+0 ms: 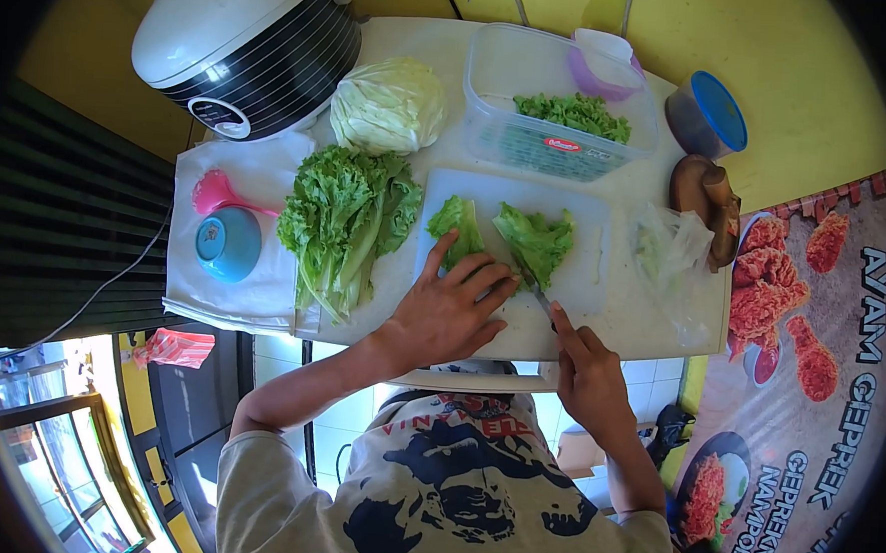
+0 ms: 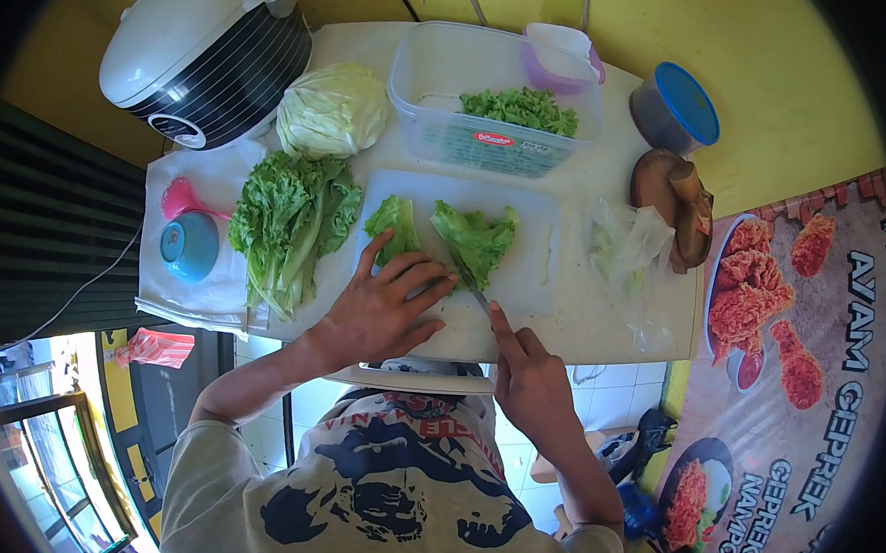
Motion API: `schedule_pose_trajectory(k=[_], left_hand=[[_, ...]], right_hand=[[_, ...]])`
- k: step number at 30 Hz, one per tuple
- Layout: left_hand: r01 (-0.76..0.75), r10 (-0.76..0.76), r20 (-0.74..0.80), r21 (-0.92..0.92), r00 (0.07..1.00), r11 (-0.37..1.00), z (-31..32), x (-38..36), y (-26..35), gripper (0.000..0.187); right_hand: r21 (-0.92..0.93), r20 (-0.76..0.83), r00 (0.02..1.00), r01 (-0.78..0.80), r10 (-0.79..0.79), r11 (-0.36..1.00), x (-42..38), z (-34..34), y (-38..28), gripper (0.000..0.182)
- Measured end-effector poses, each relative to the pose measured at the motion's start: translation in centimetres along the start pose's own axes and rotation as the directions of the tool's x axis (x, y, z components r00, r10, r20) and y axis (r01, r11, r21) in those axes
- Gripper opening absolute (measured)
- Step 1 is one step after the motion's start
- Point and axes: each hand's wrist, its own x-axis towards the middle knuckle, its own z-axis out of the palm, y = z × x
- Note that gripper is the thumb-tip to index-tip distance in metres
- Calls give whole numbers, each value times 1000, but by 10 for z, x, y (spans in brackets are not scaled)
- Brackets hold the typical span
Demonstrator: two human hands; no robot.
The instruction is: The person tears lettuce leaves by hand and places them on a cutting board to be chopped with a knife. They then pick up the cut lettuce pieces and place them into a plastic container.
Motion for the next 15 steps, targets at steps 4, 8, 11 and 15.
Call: schedule_pose_trajectory(k=[4, 8, 11, 15], left_hand=[[-8, 7, -57, -6, 998, 1000, 3, -1, -1, 46], [-28, 24, -105, -43, 994, 999, -1, -7, -11, 43], [-37, 18, -167, -109, 986, 993, -11, -9, -15, 43], [147, -226, -313, -256, 923, 955, -20, -3, -18, 44]], right_hand=[[-28, 34, 999, -36, 37, 999, -16, -8, 3, 69], [31, -8, 1000, -7, 7, 999, -19, -9, 4, 66], [101, -49, 999, -13, 18, 995, -12, -12, -3, 62], [147, -44, 996, -69, 77, 987, 9, -11, -7, 55]])
